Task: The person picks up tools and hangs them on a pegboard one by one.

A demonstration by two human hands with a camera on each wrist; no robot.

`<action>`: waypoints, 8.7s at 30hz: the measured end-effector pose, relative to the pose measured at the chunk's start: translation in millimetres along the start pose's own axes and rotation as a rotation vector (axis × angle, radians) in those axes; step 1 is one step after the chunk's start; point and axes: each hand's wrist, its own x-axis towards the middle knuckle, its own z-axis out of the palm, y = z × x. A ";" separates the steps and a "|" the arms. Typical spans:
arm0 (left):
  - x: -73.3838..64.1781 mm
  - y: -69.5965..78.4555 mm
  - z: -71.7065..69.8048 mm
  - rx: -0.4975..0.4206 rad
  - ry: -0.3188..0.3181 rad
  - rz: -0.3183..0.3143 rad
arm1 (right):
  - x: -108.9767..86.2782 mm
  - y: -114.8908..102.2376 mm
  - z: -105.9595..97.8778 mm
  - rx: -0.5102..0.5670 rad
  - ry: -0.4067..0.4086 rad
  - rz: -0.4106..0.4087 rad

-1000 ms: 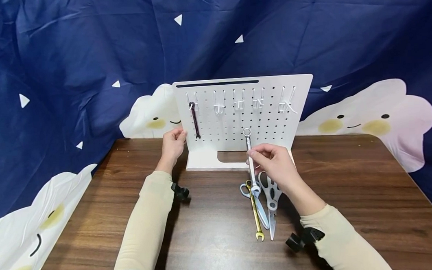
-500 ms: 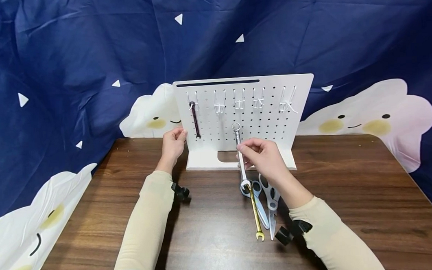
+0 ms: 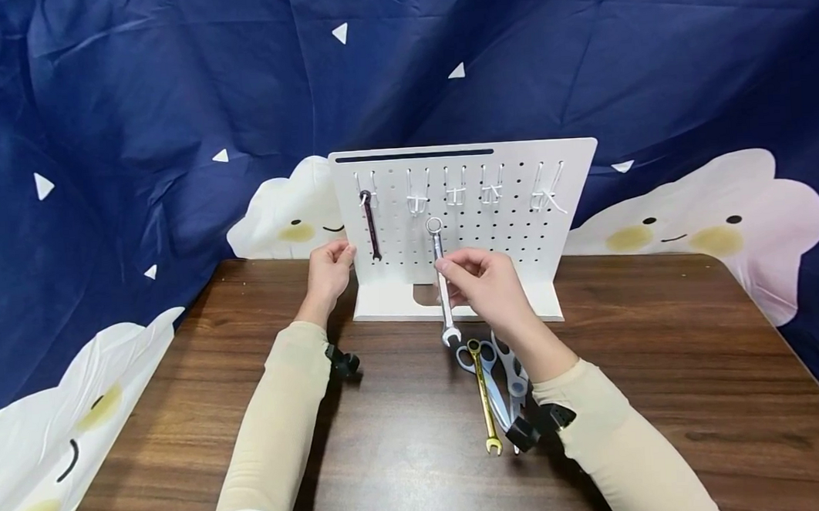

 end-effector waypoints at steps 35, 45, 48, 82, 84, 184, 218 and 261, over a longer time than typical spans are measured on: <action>-0.2 0.9 0.1 -0.006 0.002 0.014 | 18.0 -8.9 14.4 -0.023 -0.013 -0.066; -0.7 1.1 0.3 -0.013 -0.001 0.009 | 25.3 2.9 15.1 -0.012 -0.017 -0.006; -0.5 1.2 -0.1 -0.009 0.000 0.005 | 28.6 5.7 16.3 -0.027 -0.006 0.001; 0.8 -0.6 0.1 -0.007 0.006 0.029 | 90.2 34.6 23.9 -0.060 0.132 0.114; 0.8 -1.2 -0.1 -0.010 0.005 0.034 | 91.4 36.6 24.3 -0.053 0.131 0.110; -0.1 -3.5 2.2 -0.035 0.016 0.039 | -101.8 88.2 -88.0 -0.533 -0.038 0.277; 1.9 -5.8 1.9 -0.038 0.005 0.035 | -111.6 94.8 -93.5 -0.718 -0.052 0.285; 2.9 -6.4 1.8 -0.034 0.000 0.038 | -81.4 63.9 -82.9 -0.166 -0.026 0.093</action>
